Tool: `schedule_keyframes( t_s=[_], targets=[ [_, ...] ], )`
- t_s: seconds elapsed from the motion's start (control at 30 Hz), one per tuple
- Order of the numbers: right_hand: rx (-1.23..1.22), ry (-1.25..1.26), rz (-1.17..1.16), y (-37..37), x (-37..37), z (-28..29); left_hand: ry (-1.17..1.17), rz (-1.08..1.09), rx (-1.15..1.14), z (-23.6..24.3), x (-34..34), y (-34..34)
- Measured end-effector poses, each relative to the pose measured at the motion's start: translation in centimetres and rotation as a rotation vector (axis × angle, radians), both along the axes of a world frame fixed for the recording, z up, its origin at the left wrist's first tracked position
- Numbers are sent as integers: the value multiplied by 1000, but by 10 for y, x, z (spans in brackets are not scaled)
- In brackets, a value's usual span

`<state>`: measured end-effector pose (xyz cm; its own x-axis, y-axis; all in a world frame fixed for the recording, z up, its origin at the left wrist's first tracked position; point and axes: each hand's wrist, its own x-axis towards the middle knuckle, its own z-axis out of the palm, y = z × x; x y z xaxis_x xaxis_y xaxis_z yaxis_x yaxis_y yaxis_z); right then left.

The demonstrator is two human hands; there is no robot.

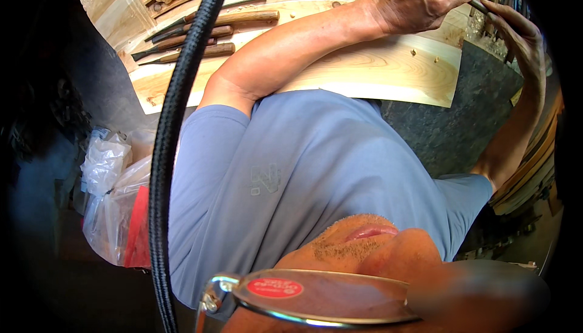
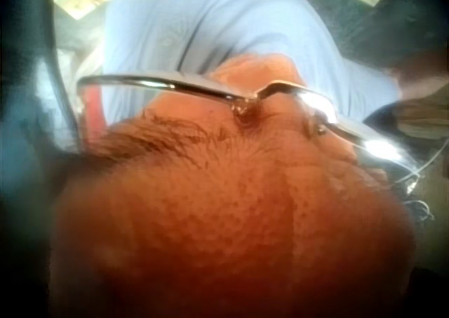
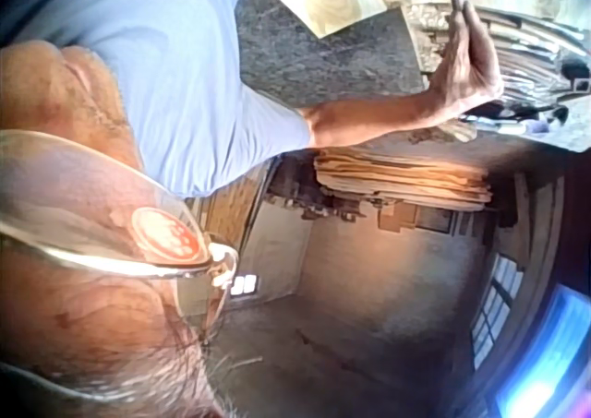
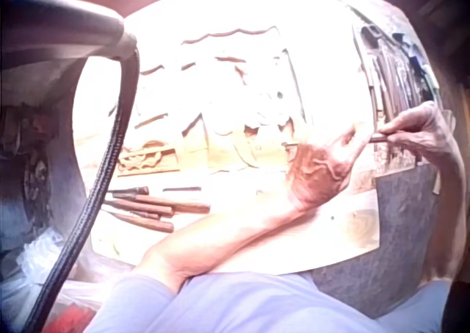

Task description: The person carves a wooden panel by striking a chisel with a mallet and using a hand chisel for fine details.

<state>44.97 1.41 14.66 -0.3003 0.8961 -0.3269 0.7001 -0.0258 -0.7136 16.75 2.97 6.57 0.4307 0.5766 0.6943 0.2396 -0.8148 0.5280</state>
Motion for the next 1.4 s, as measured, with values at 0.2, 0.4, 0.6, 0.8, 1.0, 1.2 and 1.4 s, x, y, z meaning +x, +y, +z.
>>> schedule_keyframes(
  t_s=[0.2,0.4,0.6,0.8,1.0,1.2,1.4],
  targets=[
    [54,80,-13,-14,-4,-12,-138,-40,-41,-3,4,-2],
    [19,109,-83,-22,-5,-20,-4,-23,-89,-1,1,-4],
    [120,218,-117,-43,-7,-47,60,-45,-114,-4,1,-5],
    [135,269,-291,-80,-39,-51,150,56,31,-17,2,-6],
    [161,361,-505,-124,-84,-52,216,78,46,-14,2,-15],
    [119,313,-633,-143,-108,-48,172,44,38,-10,-3,-14],
    [136,444,-800,-160,-124,-44,59,-83,295,0,-8,-15]
  ],
)
